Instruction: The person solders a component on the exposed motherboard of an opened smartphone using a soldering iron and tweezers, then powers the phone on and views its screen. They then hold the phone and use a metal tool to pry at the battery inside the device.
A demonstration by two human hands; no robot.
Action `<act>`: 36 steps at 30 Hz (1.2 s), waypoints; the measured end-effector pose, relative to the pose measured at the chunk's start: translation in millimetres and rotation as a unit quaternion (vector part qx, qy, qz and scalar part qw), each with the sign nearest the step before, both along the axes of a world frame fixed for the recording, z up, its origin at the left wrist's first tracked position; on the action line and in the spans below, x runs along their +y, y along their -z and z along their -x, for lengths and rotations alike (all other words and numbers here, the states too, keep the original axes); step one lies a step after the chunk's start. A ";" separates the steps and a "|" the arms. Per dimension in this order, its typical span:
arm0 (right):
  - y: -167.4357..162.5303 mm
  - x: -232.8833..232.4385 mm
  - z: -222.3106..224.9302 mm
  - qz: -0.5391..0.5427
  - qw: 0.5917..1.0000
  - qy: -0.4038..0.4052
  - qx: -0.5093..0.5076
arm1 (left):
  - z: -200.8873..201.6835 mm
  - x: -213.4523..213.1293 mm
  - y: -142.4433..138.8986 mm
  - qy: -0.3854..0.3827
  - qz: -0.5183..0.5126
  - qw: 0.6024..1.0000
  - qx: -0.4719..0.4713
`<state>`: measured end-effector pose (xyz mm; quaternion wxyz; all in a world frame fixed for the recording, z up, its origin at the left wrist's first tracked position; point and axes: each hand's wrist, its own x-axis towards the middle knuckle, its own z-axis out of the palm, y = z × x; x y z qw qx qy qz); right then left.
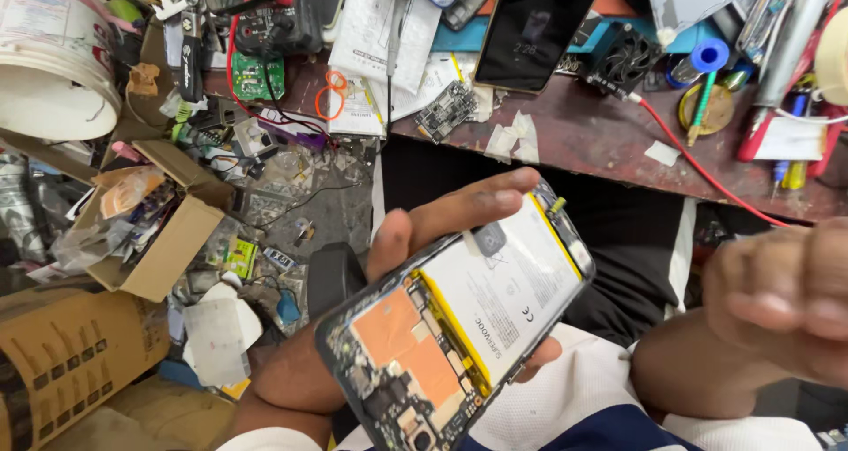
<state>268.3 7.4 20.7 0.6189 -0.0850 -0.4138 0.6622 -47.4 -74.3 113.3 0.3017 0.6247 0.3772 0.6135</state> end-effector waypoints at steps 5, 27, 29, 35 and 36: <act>-22.1 -4.5 57.5 -0.079 0.976 0.100 -0.178 | 9.0 -14.4 -2.7 0.033 0.116 0.993 0.020; -22.3 -15.8 89.8 -0.088 0.949 0.089 -0.290 | 16.4 -1.9 -13.2 -0.004 0.232 0.963 -0.134; -24.2 -16.2 90.5 -0.090 0.947 0.090 -0.295 | 15.8 -5.2 -10.8 -0.002 0.222 0.966 -0.136; -32.6 -13.3 92.6 -0.096 0.943 0.082 -0.306 | 10.8 -16.9 -6.4 -0.015 0.195 0.975 -0.107; -34.2 -15.8 93.4 -0.089 0.944 0.083 -0.306 | 9.6 -18.1 -5.6 -0.018 0.192 0.976 -0.105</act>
